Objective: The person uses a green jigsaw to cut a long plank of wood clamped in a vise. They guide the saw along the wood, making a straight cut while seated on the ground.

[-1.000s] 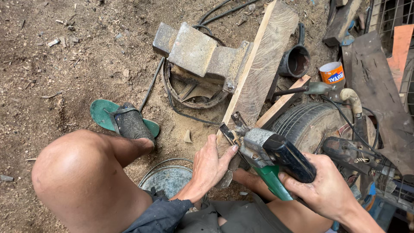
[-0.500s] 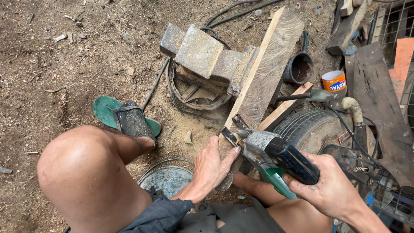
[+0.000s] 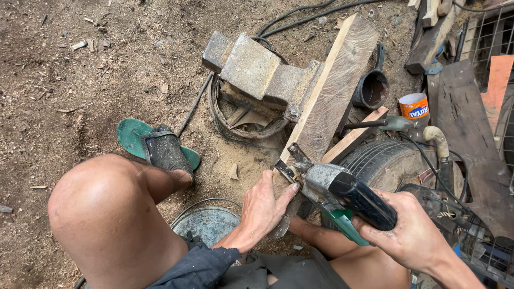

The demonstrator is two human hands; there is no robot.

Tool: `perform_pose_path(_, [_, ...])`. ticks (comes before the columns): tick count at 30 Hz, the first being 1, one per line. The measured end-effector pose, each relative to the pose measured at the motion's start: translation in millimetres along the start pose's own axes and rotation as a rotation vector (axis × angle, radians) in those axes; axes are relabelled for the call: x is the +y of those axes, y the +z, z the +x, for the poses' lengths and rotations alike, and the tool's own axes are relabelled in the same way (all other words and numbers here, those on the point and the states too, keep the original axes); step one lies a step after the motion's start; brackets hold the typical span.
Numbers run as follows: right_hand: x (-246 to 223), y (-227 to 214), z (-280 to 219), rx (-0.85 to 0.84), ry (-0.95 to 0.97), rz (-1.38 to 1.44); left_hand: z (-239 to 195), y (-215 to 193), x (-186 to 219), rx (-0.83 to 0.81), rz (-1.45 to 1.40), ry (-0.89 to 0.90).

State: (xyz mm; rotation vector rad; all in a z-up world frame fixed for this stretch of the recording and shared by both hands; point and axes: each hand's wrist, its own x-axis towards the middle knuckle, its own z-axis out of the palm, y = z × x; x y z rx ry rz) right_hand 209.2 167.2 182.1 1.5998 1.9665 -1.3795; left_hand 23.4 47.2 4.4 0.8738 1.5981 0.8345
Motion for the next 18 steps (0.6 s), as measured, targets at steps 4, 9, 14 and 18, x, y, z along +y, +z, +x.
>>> perform_pose_path(4, [9,-1,0,-0.070,-0.095,0.014,1,1,-1,0.041,0.023,0.075])
perform_pose_path(9, [30,-6,2,-0.051,-0.076,-0.052,0,-3,5,-0.020,0.027,-0.046])
perform_pose_path(14, [43,-10,5,-0.039,-0.018,-0.085,0,-4,11,-0.069,0.016,-0.091])
perform_pose_path(18, [44,-13,9,-0.064,0.006,-0.102,-1,-1,4,0.028,0.035,0.034])
